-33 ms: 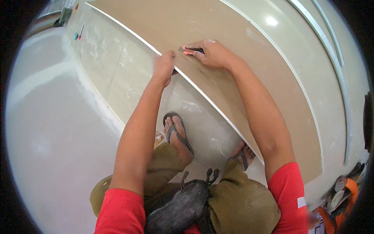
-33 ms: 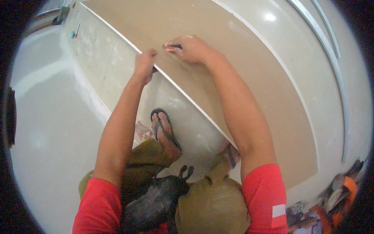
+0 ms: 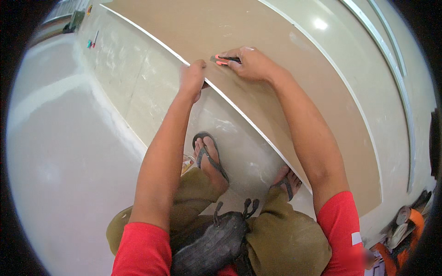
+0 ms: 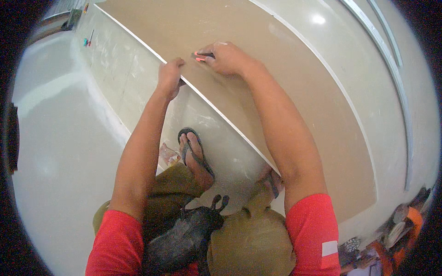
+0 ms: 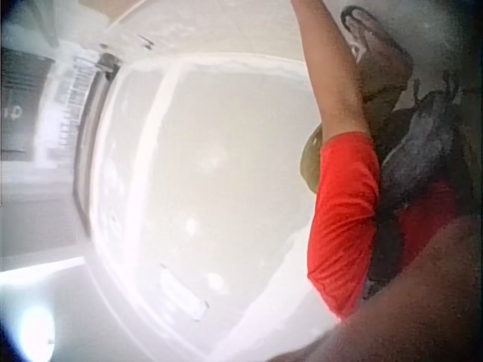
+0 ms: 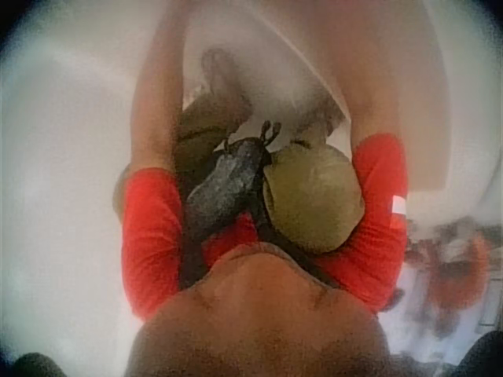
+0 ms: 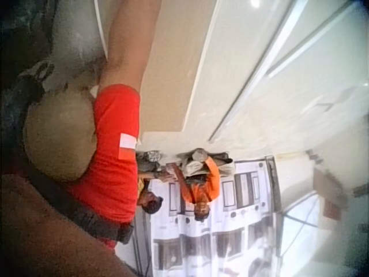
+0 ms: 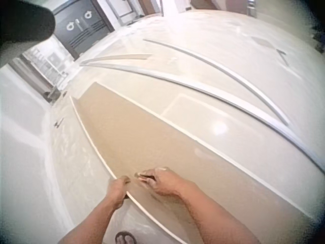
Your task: The person cuts a piece of drywall by scoring it with a utility knife and then snapping it along the scored line.
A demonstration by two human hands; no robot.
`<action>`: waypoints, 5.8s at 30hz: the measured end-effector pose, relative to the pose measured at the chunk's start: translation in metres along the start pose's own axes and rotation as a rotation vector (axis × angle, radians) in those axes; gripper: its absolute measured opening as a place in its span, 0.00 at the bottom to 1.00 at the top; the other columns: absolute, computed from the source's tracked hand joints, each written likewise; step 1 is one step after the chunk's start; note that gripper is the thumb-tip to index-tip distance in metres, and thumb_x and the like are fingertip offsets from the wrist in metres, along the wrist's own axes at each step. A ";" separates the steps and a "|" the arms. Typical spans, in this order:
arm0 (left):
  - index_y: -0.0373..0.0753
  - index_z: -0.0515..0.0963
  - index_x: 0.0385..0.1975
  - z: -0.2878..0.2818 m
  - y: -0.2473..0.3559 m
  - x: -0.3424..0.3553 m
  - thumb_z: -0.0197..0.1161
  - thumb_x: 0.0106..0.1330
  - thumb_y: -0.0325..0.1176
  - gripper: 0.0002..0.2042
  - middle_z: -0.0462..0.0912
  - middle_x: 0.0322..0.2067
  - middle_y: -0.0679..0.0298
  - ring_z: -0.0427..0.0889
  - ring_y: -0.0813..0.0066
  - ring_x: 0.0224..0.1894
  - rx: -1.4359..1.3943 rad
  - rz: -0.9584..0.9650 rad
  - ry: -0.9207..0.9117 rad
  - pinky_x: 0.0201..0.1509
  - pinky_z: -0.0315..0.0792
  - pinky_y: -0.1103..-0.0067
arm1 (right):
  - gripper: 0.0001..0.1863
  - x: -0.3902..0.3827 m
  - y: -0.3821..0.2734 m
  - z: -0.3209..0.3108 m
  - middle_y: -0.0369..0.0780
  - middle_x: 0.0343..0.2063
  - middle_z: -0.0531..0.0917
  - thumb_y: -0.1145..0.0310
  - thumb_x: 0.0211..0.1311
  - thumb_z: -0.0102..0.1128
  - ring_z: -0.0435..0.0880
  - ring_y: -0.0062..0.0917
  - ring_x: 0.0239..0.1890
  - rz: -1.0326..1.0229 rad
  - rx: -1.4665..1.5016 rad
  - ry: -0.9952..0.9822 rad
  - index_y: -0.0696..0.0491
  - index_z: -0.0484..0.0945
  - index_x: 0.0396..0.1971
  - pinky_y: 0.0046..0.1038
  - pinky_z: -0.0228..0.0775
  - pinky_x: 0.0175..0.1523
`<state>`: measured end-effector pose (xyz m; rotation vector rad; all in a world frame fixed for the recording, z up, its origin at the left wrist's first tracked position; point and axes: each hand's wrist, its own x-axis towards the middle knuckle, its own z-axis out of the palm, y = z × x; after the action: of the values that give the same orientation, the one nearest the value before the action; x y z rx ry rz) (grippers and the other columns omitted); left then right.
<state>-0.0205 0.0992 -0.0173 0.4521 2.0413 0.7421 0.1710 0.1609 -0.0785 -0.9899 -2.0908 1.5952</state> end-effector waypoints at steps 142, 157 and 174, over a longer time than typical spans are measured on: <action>0.37 0.79 0.48 0.000 0.018 -0.011 0.62 0.70 0.37 0.13 0.84 0.42 0.56 0.87 0.61 0.42 0.041 0.118 -0.073 0.43 0.83 0.63 | 0.21 -0.424 0.038 -0.051 0.48 0.57 0.87 0.65 0.76 0.59 0.87 0.42 0.54 0.365 0.314 -0.071 0.45 0.82 0.65 0.37 0.75 0.64; 0.36 0.77 0.51 -0.002 0.023 -0.014 0.61 0.70 0.36 0.15 0.82 0.44 0.56 0.86 0.59 0.46 0.055 0.079 -0.090 0.47 0.83 0.61 | 0.21 -0.438 0.043 -0.051 0.43 0.46 0.92 0.69 0.75 0.63 0.81 0.22 0.39 0.404 0.371 -0.052 0.48 0.83 0.65 0.27 0.75 0.52; 0.36 0.80 0.50 -0.006 0.016 -0.004 0.62 0.70 0.35 0.14 0.85 0.44 0.58 0.87 0.62 0.45 0.087 0.106 -0.088 0.46 0.83 0.63 | 0.21 -0.464 0.045 -0.046 0.42 0.55 0.90 0.70 0.75 0.62 0.84 0.23 0.47 0.430 0.358 -0.012 0.47 0.82 0.66 0.29 0.74 0.60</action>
<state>-0.0228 0.1074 -0.0017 0.6364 1.9842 0.6859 0.5409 -0.1231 -0.0382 -1.3537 -1.5805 2.0875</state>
